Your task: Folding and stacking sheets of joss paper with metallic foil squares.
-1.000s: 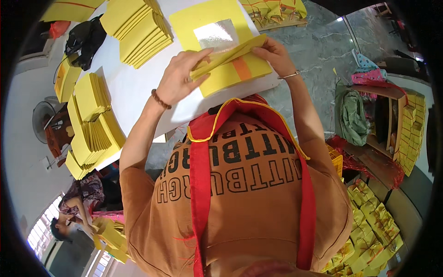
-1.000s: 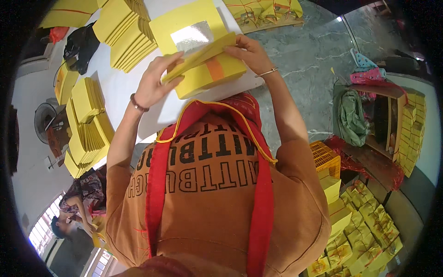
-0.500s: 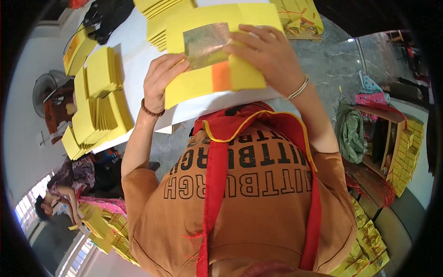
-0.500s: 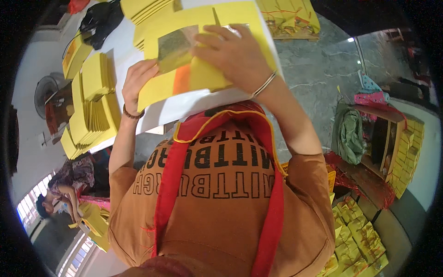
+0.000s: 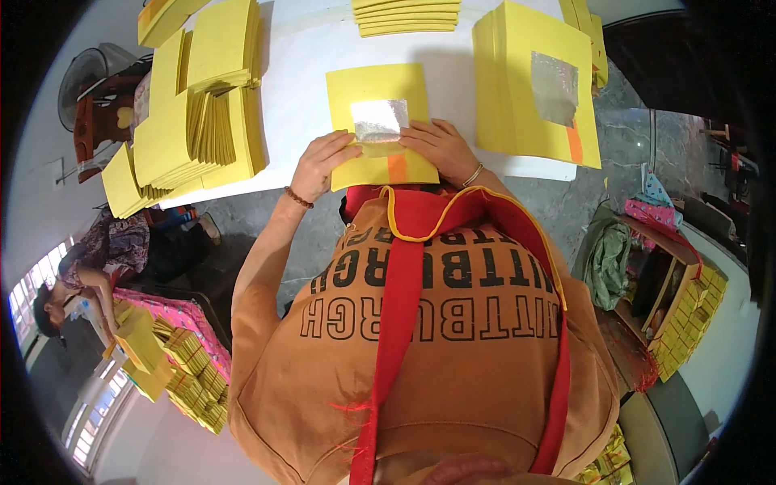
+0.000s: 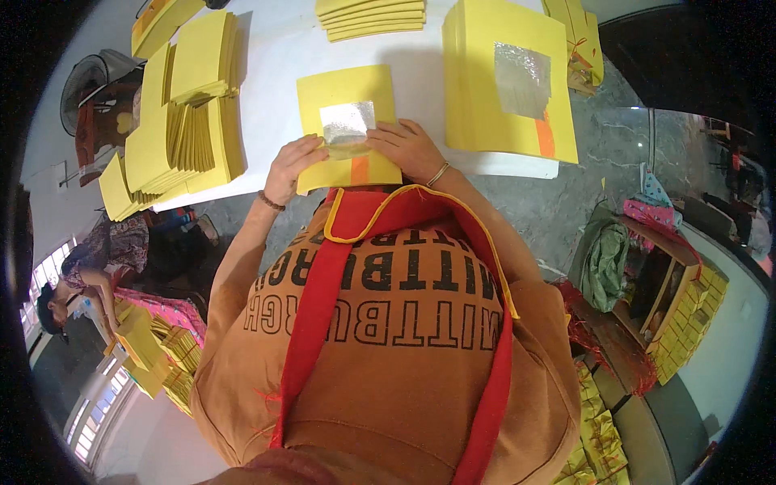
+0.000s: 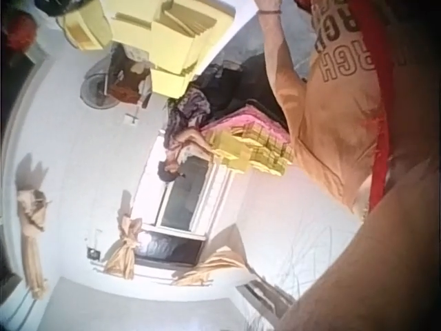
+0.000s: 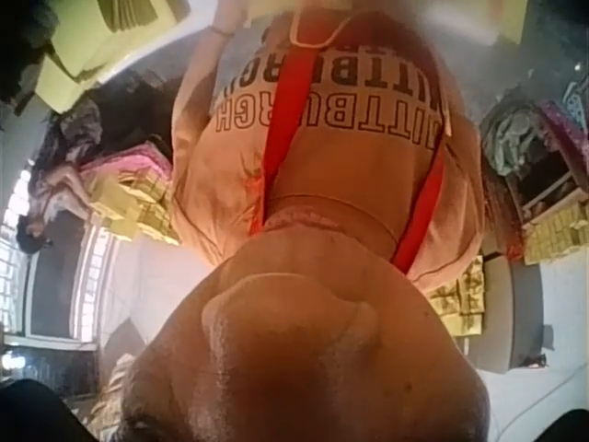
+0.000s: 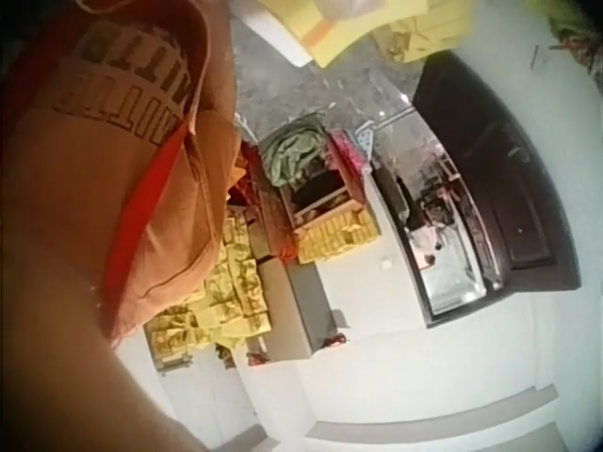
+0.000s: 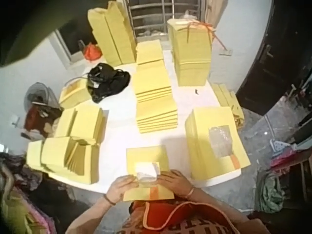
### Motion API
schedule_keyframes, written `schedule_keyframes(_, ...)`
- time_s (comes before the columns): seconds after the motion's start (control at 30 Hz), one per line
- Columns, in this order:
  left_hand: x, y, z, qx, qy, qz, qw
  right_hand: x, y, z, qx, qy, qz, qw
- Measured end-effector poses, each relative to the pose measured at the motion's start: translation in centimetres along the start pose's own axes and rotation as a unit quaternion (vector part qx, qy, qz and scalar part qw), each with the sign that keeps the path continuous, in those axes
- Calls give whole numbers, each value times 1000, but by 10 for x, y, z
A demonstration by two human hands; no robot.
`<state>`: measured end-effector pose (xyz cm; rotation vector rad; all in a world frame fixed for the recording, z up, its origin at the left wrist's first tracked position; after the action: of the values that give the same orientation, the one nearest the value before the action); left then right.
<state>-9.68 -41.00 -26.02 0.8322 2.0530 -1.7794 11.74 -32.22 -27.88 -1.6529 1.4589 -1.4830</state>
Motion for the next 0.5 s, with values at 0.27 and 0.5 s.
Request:
schedule_keyframes(0.27,20,0,-15,6,-53,21,998,-13,0,-5,-8,135,-134,982)
schedule_keyframes(0.5,33,8,-47,-13,-320,98,942,-36,10,-19,-27,421,-191,886)
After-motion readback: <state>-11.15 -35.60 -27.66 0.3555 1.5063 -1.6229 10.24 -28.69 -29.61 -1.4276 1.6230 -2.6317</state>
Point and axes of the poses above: each hand's wrist, its own z-axis away from the middle knuckle, its own y-axis out of the palm, x = y × z, the point moved 4 cm from there along -z, towards the middle knuckle, and after that the axes turned 9 degrees about -y, right-handed, at the moved point
